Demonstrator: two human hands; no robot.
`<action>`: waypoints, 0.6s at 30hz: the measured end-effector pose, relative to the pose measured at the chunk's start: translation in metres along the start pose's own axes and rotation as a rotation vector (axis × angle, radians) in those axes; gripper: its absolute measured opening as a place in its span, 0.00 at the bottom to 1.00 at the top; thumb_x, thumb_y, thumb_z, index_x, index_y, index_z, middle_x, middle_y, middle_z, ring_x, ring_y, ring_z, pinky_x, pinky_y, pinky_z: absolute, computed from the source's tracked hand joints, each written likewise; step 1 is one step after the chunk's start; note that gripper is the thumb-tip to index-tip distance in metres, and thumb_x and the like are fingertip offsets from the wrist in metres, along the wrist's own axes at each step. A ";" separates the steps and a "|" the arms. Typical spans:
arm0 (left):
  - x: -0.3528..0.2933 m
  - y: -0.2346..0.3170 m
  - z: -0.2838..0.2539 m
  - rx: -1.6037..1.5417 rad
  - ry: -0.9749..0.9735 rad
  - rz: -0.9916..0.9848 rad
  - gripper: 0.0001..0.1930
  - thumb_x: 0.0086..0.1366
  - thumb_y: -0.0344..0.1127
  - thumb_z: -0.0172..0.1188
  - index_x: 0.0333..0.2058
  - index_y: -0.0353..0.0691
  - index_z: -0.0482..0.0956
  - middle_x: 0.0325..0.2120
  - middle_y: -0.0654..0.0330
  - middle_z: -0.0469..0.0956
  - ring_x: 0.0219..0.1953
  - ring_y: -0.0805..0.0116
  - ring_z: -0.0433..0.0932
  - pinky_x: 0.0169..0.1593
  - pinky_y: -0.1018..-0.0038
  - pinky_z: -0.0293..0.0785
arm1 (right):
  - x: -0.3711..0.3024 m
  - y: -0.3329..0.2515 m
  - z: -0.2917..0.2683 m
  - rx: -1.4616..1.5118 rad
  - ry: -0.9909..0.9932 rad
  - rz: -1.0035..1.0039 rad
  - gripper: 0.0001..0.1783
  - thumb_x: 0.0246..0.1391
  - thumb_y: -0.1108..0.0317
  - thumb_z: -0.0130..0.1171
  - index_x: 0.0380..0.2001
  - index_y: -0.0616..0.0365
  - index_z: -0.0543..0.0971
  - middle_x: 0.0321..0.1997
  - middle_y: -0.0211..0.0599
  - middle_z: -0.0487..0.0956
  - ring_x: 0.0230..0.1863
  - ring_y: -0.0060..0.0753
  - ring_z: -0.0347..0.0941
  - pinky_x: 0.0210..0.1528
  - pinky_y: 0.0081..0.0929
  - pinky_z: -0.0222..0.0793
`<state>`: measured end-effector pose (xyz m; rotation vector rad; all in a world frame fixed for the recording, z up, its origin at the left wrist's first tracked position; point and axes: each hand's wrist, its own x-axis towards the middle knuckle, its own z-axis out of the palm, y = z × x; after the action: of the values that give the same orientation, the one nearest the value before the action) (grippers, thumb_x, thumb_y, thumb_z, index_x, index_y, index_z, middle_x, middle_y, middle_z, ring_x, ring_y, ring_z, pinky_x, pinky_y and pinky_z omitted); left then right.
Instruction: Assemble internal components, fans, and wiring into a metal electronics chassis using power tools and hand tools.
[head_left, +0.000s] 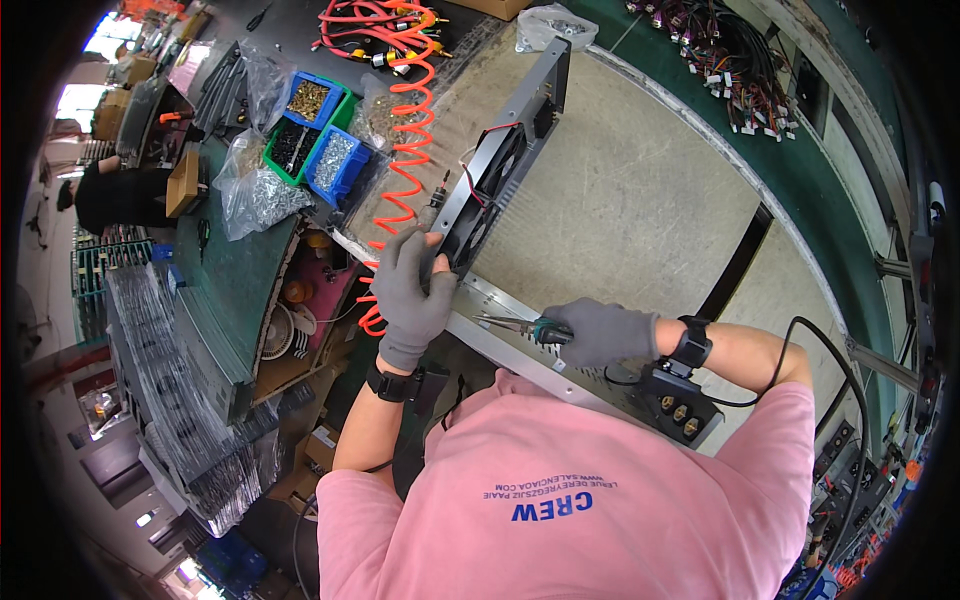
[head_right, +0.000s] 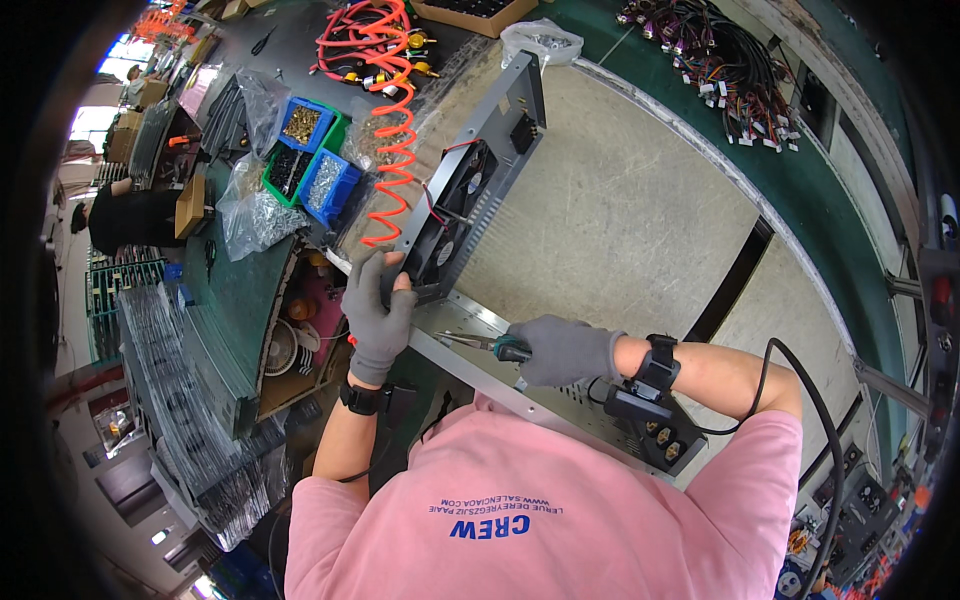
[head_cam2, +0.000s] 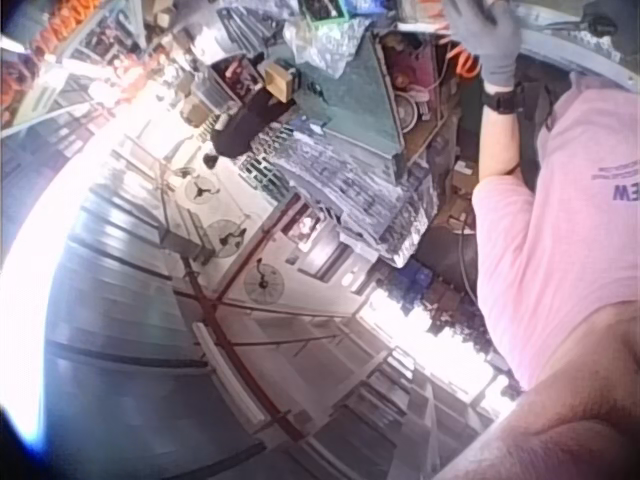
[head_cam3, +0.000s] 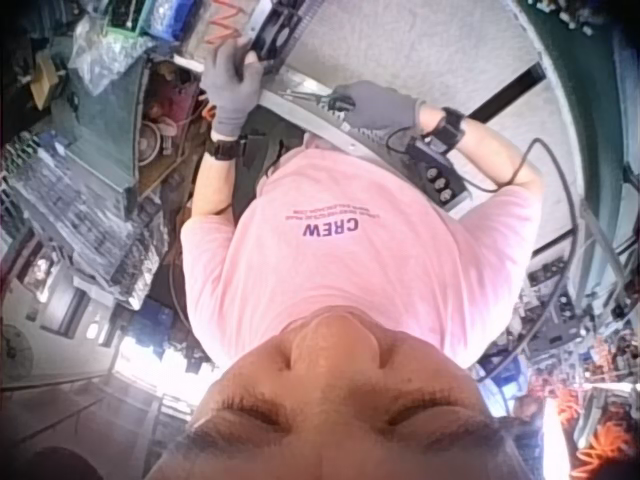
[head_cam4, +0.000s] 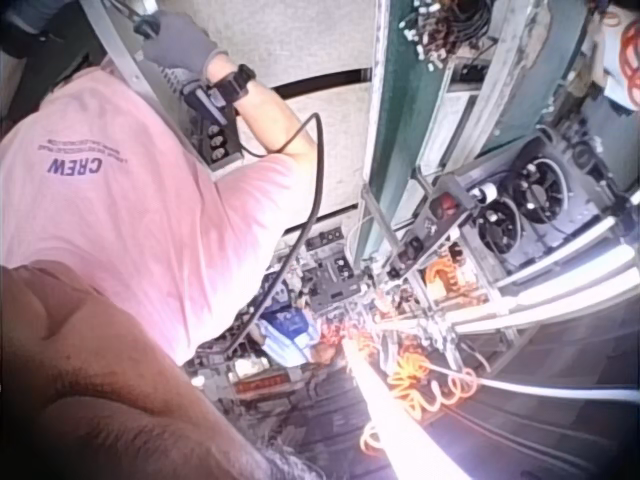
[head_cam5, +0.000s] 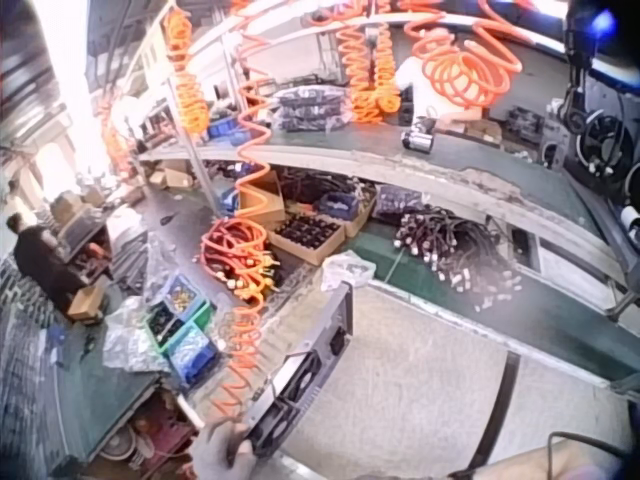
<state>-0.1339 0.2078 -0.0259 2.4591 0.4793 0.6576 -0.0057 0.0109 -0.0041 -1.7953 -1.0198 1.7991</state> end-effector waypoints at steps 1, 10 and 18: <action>0.000 0.000 0.000 0.006 -0.002 0.005 0.13 0.49 0.28 0.54 0.36 0.34 0.73 0.32 0.52 0.72 0.32 0.56 0.74 0.36 0.72 0.69 | -0.002 -0.002 -0.001 -0.001 -0.009 0.021 0.21 0.36 0.68 0.49 0.40 0.57 0.72 0.31 0.45 0.76 0.33 0.42 0.73 0.35 0.32 0.66; 0.000 -0.006 0.001 -0.040 -0.007 0.022 0.14 0.48 0.27 0.54 0.37 0.34 0.73 0.32 0.51 0.72 0.33 0.56 0.74 0.37 0.72 0.69 | -0.010 0.019 -0.007 -0.113 0.096 -0.108 0.26 0.37 0.62 0.53 0.44 0.58 0.69 0.34 0.44 0.75 0.36 0.36 0.72 0.38 0.30 0.66; 0.041 -0.051 -0.014 -0.711 -0.324 -0.325 0.11 0.61 0.34 0.50 0.38 0.33 0.71 0.27 0.65 0.72 0.30 0.77 0.70 0.34 0.79 0.67 | -0.099 0.016 0.031 0.043 0.711 0.009 0.24 0.36 0.62 0.55 0.41 0.58 0.69 0.28 0.41 0.73 0.29 0.38 0.69 0.33 0.31 0.64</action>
<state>-0.1174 0.2722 -0.0311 1.7162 0.4105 0.2238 -0.0227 -0.0786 0.0488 -2.1590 -0.6710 1.0183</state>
